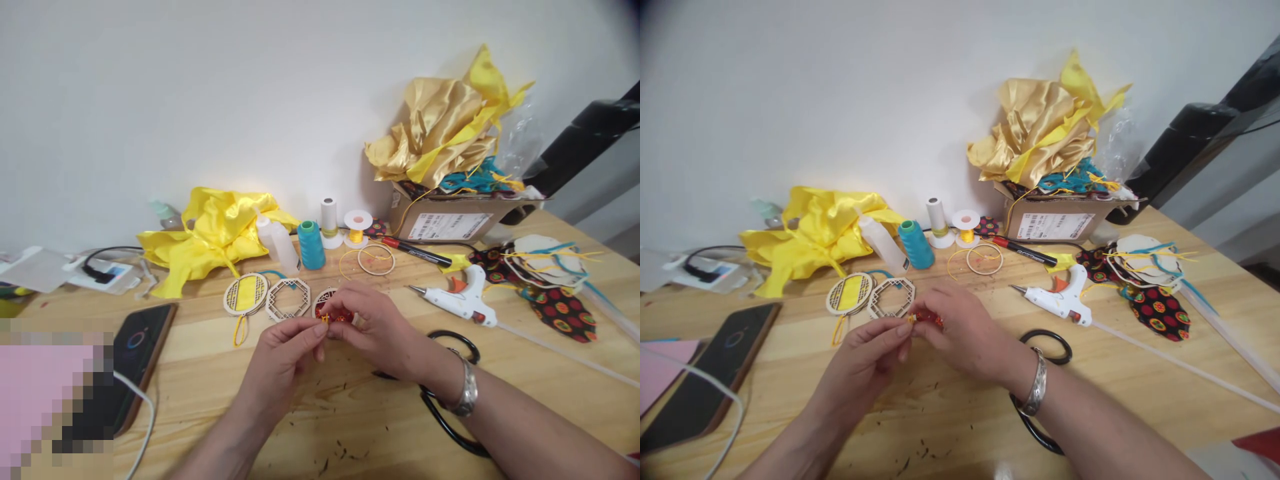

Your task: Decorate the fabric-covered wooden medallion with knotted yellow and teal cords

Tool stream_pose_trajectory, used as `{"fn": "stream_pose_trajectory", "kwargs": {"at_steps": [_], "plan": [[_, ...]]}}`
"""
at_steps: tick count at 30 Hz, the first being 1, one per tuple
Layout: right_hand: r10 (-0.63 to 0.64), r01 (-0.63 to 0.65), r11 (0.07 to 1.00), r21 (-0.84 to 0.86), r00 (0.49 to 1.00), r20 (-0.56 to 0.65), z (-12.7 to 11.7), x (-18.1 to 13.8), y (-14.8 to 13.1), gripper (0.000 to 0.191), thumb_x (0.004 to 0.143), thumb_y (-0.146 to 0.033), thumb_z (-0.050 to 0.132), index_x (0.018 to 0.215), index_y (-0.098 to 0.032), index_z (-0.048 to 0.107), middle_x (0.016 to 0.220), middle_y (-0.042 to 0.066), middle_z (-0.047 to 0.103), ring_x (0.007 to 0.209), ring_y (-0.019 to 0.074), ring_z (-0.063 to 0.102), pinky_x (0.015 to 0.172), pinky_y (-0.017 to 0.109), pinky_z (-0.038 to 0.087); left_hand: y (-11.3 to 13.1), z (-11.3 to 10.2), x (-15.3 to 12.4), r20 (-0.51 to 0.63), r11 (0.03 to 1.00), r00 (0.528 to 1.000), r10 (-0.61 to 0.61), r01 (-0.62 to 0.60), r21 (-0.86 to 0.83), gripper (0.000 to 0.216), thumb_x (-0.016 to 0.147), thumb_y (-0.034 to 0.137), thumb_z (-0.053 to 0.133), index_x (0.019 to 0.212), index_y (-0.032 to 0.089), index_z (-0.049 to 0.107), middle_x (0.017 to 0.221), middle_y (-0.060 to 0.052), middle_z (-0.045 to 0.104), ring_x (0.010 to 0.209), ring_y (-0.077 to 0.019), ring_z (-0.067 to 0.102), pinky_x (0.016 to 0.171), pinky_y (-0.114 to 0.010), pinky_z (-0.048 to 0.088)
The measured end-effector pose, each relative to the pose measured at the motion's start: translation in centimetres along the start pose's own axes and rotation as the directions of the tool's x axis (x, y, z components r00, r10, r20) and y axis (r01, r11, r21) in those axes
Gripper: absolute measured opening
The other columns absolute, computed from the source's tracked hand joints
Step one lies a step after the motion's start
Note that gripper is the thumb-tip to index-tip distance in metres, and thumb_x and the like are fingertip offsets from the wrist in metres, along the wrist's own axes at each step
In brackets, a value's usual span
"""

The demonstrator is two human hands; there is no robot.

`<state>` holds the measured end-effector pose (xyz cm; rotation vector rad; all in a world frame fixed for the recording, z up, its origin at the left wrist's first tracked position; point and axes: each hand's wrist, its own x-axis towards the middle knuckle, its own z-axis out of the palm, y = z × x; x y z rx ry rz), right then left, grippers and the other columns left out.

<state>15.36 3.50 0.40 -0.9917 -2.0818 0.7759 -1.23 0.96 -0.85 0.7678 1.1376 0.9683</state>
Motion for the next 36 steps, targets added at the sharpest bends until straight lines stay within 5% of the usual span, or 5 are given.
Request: {"fn": "stream_pose_trajectory", "kwargs": {"at_steps": [13,18,23,31,36], "plan": [[0.102,-0.117,0.987,0.106,0.985,0.137,-1.1,0.4,-0.3,0.014,0.079,-0.015,0.061,0.093,-0.019,0.062,0.081,-0.001,0.063,0.073,0.0109,0.055,0.067,0.024,0.042,-0.1,0.0,0.0,0.003,1.0,1.0,0.018,-0.019,0.011,0.015,0.07,0.029,0.072,0.065,0.015,0.07,0.042,0.005,0.046,0.042,-0.0032,0.032,0.042,-0.018,0.019],[0.157,-0.126,0.959,-0.254,0.982,0.104,-3.3,-0.3,-1.3,0.015,0.078,-0.01,0.058,0.088,-0.02,0.062,0.083,0.001,0.063,0.076,0.015,0.056,0.066,0.027,0.041,-0.1,0.0,0.4,-0.055,1.0,0.998,-0.025,0.024,-0.015,0.017,0.066,0.031,0.075,0.07,0.014,0.071,0.042,0.006,0.046,0.041,-0.0027,0.032,0.04,-0.017,0.017],[0.205,-0.09,0.738,-0.669,0.974,0.095,-4.0,-4.8,-1.3,0.014,0.071,-0.007,0.057,0.071,-0.021,0.058,0.074,0.005,0.061,0.068,0.0214,0.056,0.06,0.033,0.042,0.3,0.2,0.4,-0.097,0.994,0.994,-0.055,0.046,-0.095,0.021,0.062,0.031,0.077,0.068,0.013,0.07,0.041,0.007,0.042,0.04,-0.0023,0.029,0.038,-0.016,0.016],[0.22,-0.101,0.644,-0.759,0.974,0.057,-4.4,-13.2,0.5,0.039,0.077,-0.021,0.056,0.116,-0.021,0.054,0.111,0.009,0.061,0.099,0.0256,0.059,0.08,0.036,0.052,0.3,0.0,0.3,-0.094,0.983,0.992,-0.087,0.07,-0.169,0.019,0.06,0.028,0.078,0.066,0.013,0.068,0.042,0.008,0.04,0.039,-0.0021,0.027,0.038,-0.015,0.016],[0.167,-0.131,0.557,-0.82,0.985,-0.044,-3.7,-13.8,1.8,0.034,0.083,-0.026,0.049,0.113,-0.014,0.056,0.107,0.014,0.063,0.096,0.0289,0.059,0.077,0.042,0.053,0.2,0.2,0.2,-0.092,0.98,0.99,-0.105,0.088,-0.178,0.02,0.059,0.028,0.078,0.067,0.013,0.068,0.041,0.008,0.04,0.039,-0.0021,0.028,0.038,-0.015,0.017]]}}
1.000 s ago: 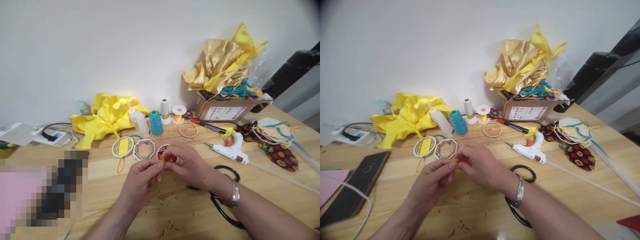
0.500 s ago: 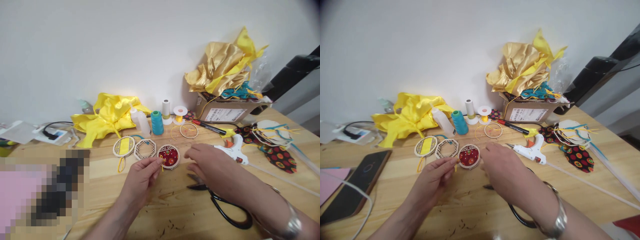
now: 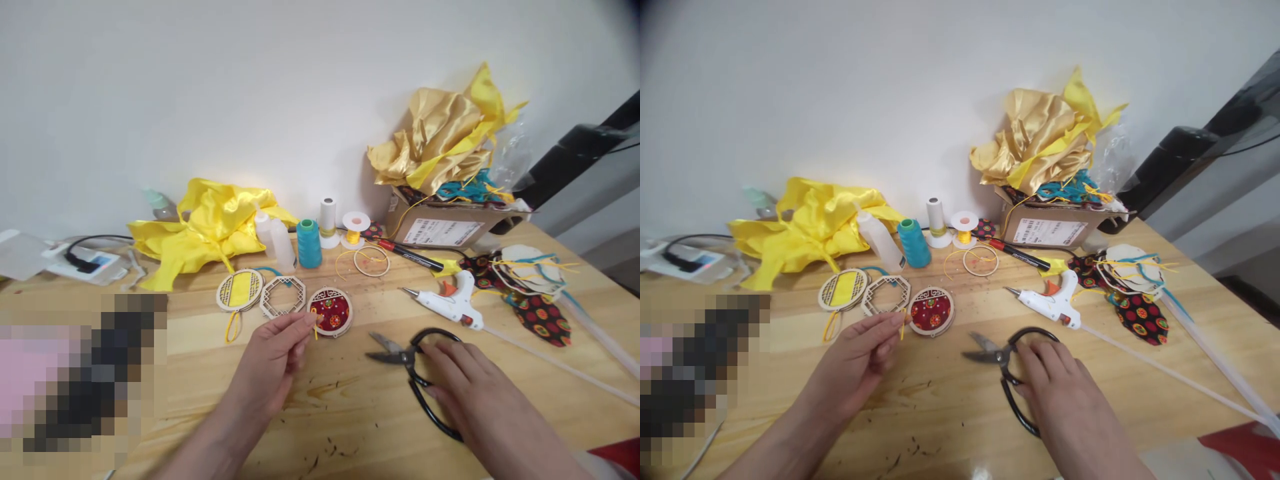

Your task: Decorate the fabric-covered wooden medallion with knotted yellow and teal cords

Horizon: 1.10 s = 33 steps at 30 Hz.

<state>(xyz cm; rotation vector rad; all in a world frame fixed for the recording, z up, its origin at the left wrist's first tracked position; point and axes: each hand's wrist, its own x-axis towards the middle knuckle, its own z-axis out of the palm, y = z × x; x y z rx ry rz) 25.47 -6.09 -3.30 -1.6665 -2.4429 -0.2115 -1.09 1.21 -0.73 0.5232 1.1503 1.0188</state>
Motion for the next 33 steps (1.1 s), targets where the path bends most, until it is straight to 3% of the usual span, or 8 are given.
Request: {"fn": "stream_pose_trajectory", "kwargs": {"at_steps": [6,10,14,17,22,33], "plan": [[0.055,-0.056,0.998,-0.022,0.997,-0.049,-0.4,2.6,0.5,0.024,0.081,-0.021,0.048,0.1,-0.013,0.06,0.096,0.015,0.064,0.085,0.0299,0.059,0.073,0.046,0.051,-0.1,0.0,-0.2,0.019,1.0,1.0,0.003,-0.003,0.009,0.019,0.061,0.028,0.078,0.067,0.012,0.069,0.042,0.007,0.042,0.04,-0.0014,0.028,0.038,-0.014,0.016],[0.008,0.011,0.982,0.189,0.995,-0.103,-2.7,6.2,-2.2,0.021,0.083,-0.018,0.048,0.099,-0.016,0.061,0.096,0.013,0.064,0.086,0.0266,0.059,0.072,0.041,0.05,-0.1,0.1,-0.2,0.03,0.999,0.999,-0.039,0.04,-0.006,0.021,0.061,0.029,0.078,0.069,0.013,0.068,0.041,0.009,0.039,0.039,-0.0018,0.027,0.038,-0.014,0.015],[-0.004,0.034,0.786,0.618,0.999,-0.05,-3.2,10.2,-5.9,0.011,0.086,-0.017,0.051,0.08,-0.021,0.06,0.08,0.002,0.063,0.075,0.0161,0.057,0.066,0.029,0.046,-0.1,0.0,0.0,0.067,0.997,0.996,-0.058,0.061,-0.038,0.02,0.062,0.029,0.077,0.065,0.013,0.064,0.04,0.009,0.037,0.038,-0.0019,0.026,0.037,-0.015,0.015],[0.059,0.012,0.683,0.731,0.996,-0.072,-1.7,11.6,-7.3,0.007,0.082,-0.014,0.058,0.083,-0.021,0.059,0.08,0.001,0.062,0.076,0.0155,0.056,0.067,0.028,0.044,-0.2,-0.2,0.3,0.076,0.992,0.993,-0.091,0.097,-0.08,0.02,0.063,0.029,0.076,0.063,0.014,0.062,0.04,0.009,0.037,0.037,-0.002,0.023,0.037,-0.015,0.015],[0.059,0.074,0.656,0.751,0.987,-0.149,0.5,11.0,-7.6,0.014,0.08,-0.012,0.06,0.091,-0.02,0.058,0.082,0.003,0.061,0.08,0.0176,0.055,0.07,0.031,0.043,-0.6,-0.2,0.5,0.14,0.977,0.979,-0.152,0.17,-0.127,0.02,0.065,0.027,0.075,0.062,0.014,0.06,0.038,0.01,0.035,0.036,-0.0014,0.016,0.036,-0.015,0.011],[0.018,0.213,0.639,0.739,0.956,-0.292,0.8,10.7,-7.5,0.009,0.085,-0.014,0.056,0.09,-0.02,0.061,0.084,0.002,0.063,0.081,0.0156,0.054,0.073,0.03,0.042,-1.2,0.1,0.3,0.13,0.991,0.986,-0.108,0.117,-0.065,0.019,0.065,0.029,0.075,0.062,0.014,0.063,0.039,0.009,0.035,0.037,-0.0019,0.021,0.038,-0.017,0.014]]}}
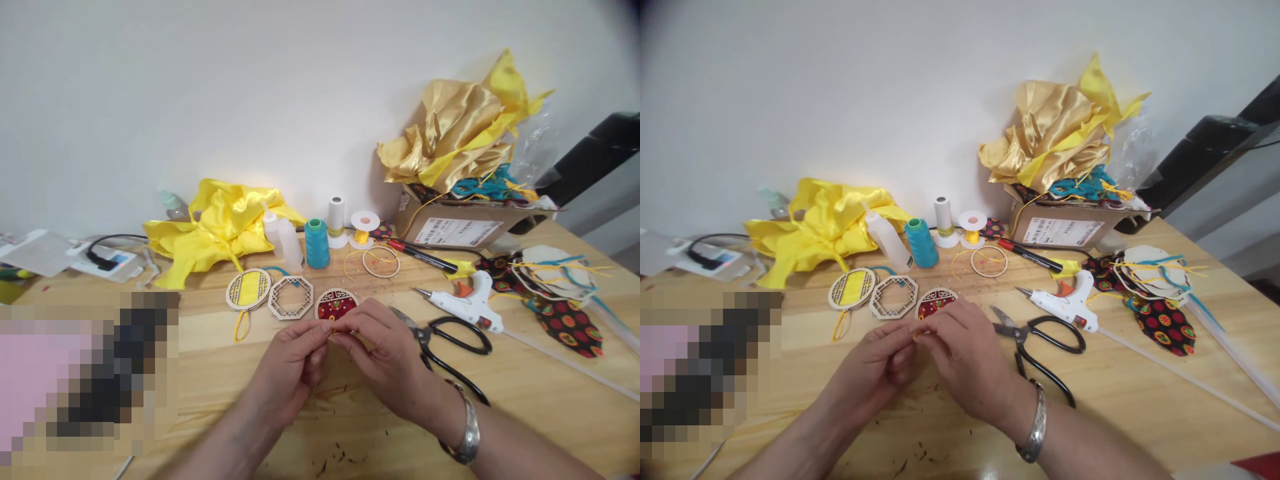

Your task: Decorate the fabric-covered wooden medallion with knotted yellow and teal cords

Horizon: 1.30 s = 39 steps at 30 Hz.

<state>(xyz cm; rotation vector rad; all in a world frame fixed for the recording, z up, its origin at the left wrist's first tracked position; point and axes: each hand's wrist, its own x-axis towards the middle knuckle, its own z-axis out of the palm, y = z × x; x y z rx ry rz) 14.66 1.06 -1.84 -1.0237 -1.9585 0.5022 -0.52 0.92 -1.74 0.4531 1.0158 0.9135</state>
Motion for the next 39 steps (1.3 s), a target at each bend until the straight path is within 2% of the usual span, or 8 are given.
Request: {"fn": "stream_pose_trajectory", "kwargs": {"at_steps": [10,14,17,20,26,32,35,39], "plan": [[-0.059,0.058,0.997,-0.056,0.998,-0.021,0.0,-0.1,0.1,0.012,0.085,-0.011,0.054,0.09,-0.018,0.062,0.083,0.003,0.063,0.079,0.0159,0.054,0.071,0.03,0.041,-0.1,0.3,-0.2,-0.046,0.999,0.998,0.031,-0.029,0.043,0.019,0.063,0.031,0.076,0.068,0.014,0.068,0.038,0.01,0.035,0.037,-0.0024,0.022,0.038,-0.017,0.015],[0.101,-0.102,0.995,0.007,0.993,0.06,-0.3,0.4,-0.6,0.011,0.083,-0.009,0.053,0.082,-0.017,0.059,0.082,0.002,0.061,0.08,0.0149,0.054,0.071,0.028,0.041,0.0,0.3,-0.3,-0.065,0.994,0.995,0.075,-0.069,0.09,0.019,0.063,0.032,0.075,0.066,0.015,0.068,0.039,0.009,0.036,0.038,-0.0026,0.023,0.038,-0.018,0.014],[0.264,-0.28,0.957,0.075,0.95,0.168,-0.9,1.3,-1.2,0.011,0.081,-0.008,0.054,0.076,-0.017,0.058,0.075,0.0,0.061,0.072,0.0123,0.055,0.065,0.024,0.041,0.1,0.4,-0.6,-0.068,0.979,0.989,0.133,-0.12,0.167,0.019,0.066,0.033,0.073,0.068,0.014,0.07,0.04,0.009,0.037,0.039,-0.003,0.024,0.039,-0.018,0.014],[0.35,-0.386,0.911,0.146,0.911,0.219,-1.4,2.3,-1.4,0.01,0.08,-0.012,0.058,0.072,-0.018,0.06,0.069,-0.002,0.061,0.065,0.0103,0.054,0.061,0.022,0.041,0.2,0.3,-0.7,-0.055,0.945,0.975,0.214,-0.192,0.263,0.018,0.069,0.033,0.07,0.073,0.015,0.072,0.042,0.008,0.038,0.042,-0.0038,0.027,0.04,-0.018,0.017],[0.353,-0.381,0.888,0.258,0.923,0.15,-1.1,2.7,-0.4,0.007,0.075,-0.013,0.064,0.07,-0.018,0.064,0.067,-0.003,0.063,0.066,0.0102,0.055,0.063,0.022,0.041,0.4,0.0,-0.7,-0.01,0.867,0.951,0.309,-0.277,0.414,0.017,0.073,0.033,0.067,0.077,0.018,0.074,0.045,0.008,0.038,0.045,-0.0048,0.029,0.044,-0.019,0.02],[0.299,-0.355,0.807,0.471,0.935,0.192,-1.2,2.5,0.5,0.008,0.072,-0.011,0.067,0.067,-0.017,0.066,0.068,-0.002,0.063,0.066,0.0096,0.056,0.063,0.02,0.042,0.7,0.0,-0.9,0.07,0.803,0.948,0.31,-0.301,0.514,0.019,0.077,0.034,0.064,0.083,0.021,0.075,0.047,0.008,0.037,0.046,-0.0058,0.029,0.044,-0.019,0.022],[0.307,-0.387,0.759,0.523,0.922,0.237,-1.3,2.5,0.9,0.005,0.071,-0.015,0.069,0.069,-0.017,0.066,0.07,-0.001,0.063,0.067,0.0103,0.056,0.063,0.021,0.043,0.9,0.1,-1.0,0.112,0.751,0.938,0.329,-0.331,0.571,0.018,0.076,0.033,0.064,0.086,0.024,0.076,0.051,0.006,0.048,0.051,-0.007,0.037,0.048,-0.018,0.03],[0.344,-0.476,0.7,0.532,0.878,0.332,-1.5,2.3,1.2,0.005,0.072,-0.018,0.069,0.077,-0.017,0.066,0.075,-0.001,0.064,0.07,0.0109,0.057,0.065,0.022,0.045,1.1,0.0,-1.0,0.16,0.685,0.932,0.325,-0.349,0.64,0.018,0.078,0.032,0.063,0.09,0.026,0.076,0.074,0.002,0.069,0.071,-0.013,0.055,0.067,-0.022,0.041]]}}
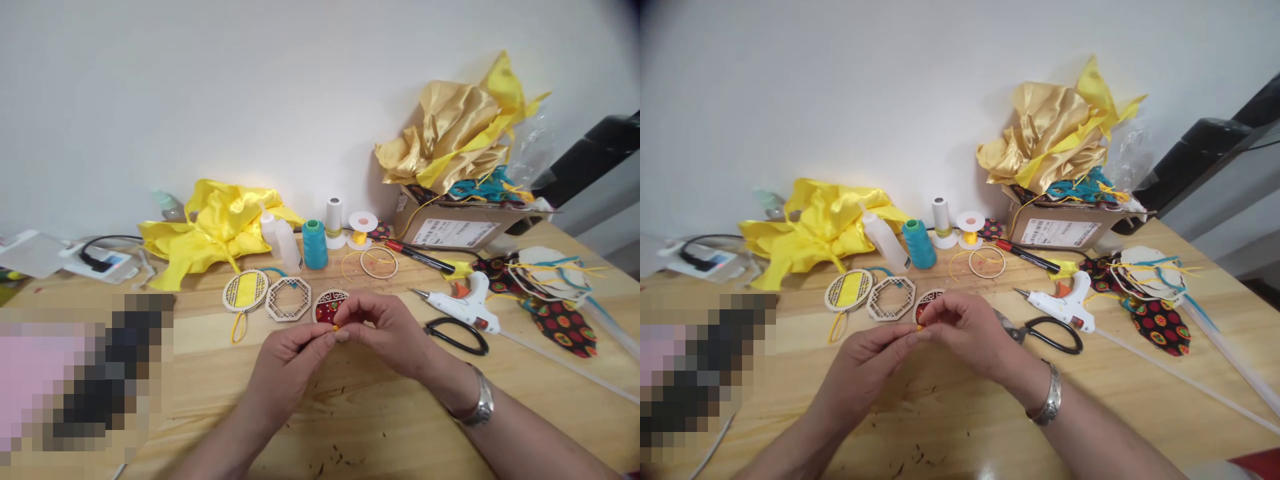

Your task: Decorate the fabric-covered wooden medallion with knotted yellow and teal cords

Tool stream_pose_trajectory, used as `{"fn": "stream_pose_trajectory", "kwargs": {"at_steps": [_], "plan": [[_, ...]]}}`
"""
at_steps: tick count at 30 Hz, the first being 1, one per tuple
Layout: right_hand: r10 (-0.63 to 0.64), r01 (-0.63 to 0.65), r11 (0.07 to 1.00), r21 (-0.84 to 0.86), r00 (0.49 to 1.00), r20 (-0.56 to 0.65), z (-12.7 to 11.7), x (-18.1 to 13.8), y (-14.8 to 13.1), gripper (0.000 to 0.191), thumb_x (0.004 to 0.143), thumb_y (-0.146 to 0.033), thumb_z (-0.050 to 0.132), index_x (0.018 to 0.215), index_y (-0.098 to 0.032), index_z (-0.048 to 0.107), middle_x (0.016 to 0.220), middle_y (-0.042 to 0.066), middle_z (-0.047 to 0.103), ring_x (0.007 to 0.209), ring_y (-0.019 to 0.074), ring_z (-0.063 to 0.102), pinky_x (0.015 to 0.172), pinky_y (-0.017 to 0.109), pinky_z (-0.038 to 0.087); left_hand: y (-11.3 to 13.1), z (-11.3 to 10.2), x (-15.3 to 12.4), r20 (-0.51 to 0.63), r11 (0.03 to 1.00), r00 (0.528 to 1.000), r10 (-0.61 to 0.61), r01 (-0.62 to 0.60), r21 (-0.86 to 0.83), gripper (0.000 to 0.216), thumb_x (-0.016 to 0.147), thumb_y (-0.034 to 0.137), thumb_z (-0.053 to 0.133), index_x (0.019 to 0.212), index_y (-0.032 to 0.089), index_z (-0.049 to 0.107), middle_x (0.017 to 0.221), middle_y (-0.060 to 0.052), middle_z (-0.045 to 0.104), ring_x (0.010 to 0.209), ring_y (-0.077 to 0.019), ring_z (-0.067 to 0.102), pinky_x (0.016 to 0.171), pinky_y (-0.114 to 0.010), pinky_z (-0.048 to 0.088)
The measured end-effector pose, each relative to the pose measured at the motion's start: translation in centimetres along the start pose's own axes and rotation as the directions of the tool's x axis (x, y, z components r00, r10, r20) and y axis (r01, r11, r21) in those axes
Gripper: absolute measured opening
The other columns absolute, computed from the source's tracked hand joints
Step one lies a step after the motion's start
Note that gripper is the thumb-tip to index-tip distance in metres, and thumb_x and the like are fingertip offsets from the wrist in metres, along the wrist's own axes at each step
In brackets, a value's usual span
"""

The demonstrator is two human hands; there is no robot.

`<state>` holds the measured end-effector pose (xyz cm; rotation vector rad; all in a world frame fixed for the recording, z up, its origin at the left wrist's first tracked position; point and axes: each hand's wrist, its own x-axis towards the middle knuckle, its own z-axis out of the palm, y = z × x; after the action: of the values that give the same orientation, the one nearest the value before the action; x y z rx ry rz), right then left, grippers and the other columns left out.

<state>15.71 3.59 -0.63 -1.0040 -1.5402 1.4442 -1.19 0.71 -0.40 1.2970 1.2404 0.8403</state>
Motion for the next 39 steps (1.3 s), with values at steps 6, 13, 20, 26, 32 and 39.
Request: {"fn": "stream_pose_trajectory", "kwargs": {"at_steps": [6,13,20,26,32,39], "plan": [[0.034,-0.028,0.995,-0.093,0.998,0.059,-0.5,-0.1,-0.4,0.004,0.072,-0.018,0.068,0.076,-0.017,0.068,0.073,-0.001,0.063,0.068,0.0104,0.055,0.064,0.022,0.042,-0.4,-0.1,0.0,0.01,0.994,0.999,0.032,-0.032,0.103,0.019,0.078,0.032,0.062,0.091,0.027,0.076,0.075,0.002,0.072,0.073,-0.0159,0.06,0.066,-0.023,0.043],[0.086,-0.081,0.996,-0.042,0.988,0.126,-0.9,-0.1,-0.4,0.003,0.072,-0.017,0.068,0.07,-0.016,0.065,0.069,-0.002,0.061,0.065,0.0095,0.053,0.062,0.022,0.041,-0.1,0.3,-0.2,-0.049,0.972,0.992,0.117,-0.104,0.211,0.017,0.076,0.027,0.062,0.083,0.027,0.077,0.069,0.0,0.072,0.065,-0.0165,0.061,0.06,-0.023,0.044],[0.165,-0.169,0.986,0.01,0.975,0.152,-1.1,0.0,0.0,0.011,0.069,-0.025,0.07,0.071,-0.015,0.064,0.07,0.0,0.063,0.065,0.0107,0.054,0.062,0.023,0.042,-0.3,0.4,-0.4,-0.055,0.932,0.975,0.217,-0.19,0.307,0.017,0.077,0.024,0.061,0.082,0.026,0.077,0.072,-0.001,0.074,0.065,-0.0173,0.063,0.06,-0.023,0.045],[0.205,-0.216,0.975,0.058,0.966,0.157,-1.2,0.1,0.5,0.014,0.067,-0.027,0.072,0.07,-0.015,0.065,0.071,0.0,0.064,0.068,0.0117,0.056,0.065,0.025,0.043,-0.5,0.4,-0.4,-0.06,0.905,0.96,0.272,-0.234,0.354,0.016,0.077,0.023,0.061,0.082,0.026,0.076,0.073,-0.001,0.074,0.064,-0.0171,0.064,0.06,-0.023,0.046],[0.205,-0.218,0.974,0.058,0.963,0.172,-1.3,0.1,0.4,0.015,0.067,-0.028,0.073,0.069,-0.015,0.064,0.07,0.0,0.064,0.067,0.0116,0.057,0.065,0.025,0.043,-0.4,0.4,-0.5,-0.056,0.903,0.957,0.286,-0.249,0.35,0.017,0.077,0.022,0.061,0.082,0.027,0.076,0.074,-0.002,0.075,0.064,-0.0177,0.065,0.059,-0.024,0.046],[0.193,-0.205,0.976,0.069,0.969,0.151,-1.2,0.0,0.5,0.013,0.069,-0.026,0.071,0.07,-0.015,0.064,0.072,0.001,0.065,0.07,0.0129,0.058,0.067,0.026,0.044,-0.3,0.6,-0.6,-0.081,0.896,0.939,0.334,-0.29,0.337,0.018,0.075,0.018,0.061,0.08,0.026,0.076,0.069,-0.002,0.073,0.061,-0.016,0.063,0.058,-0.023,0.045]]}}
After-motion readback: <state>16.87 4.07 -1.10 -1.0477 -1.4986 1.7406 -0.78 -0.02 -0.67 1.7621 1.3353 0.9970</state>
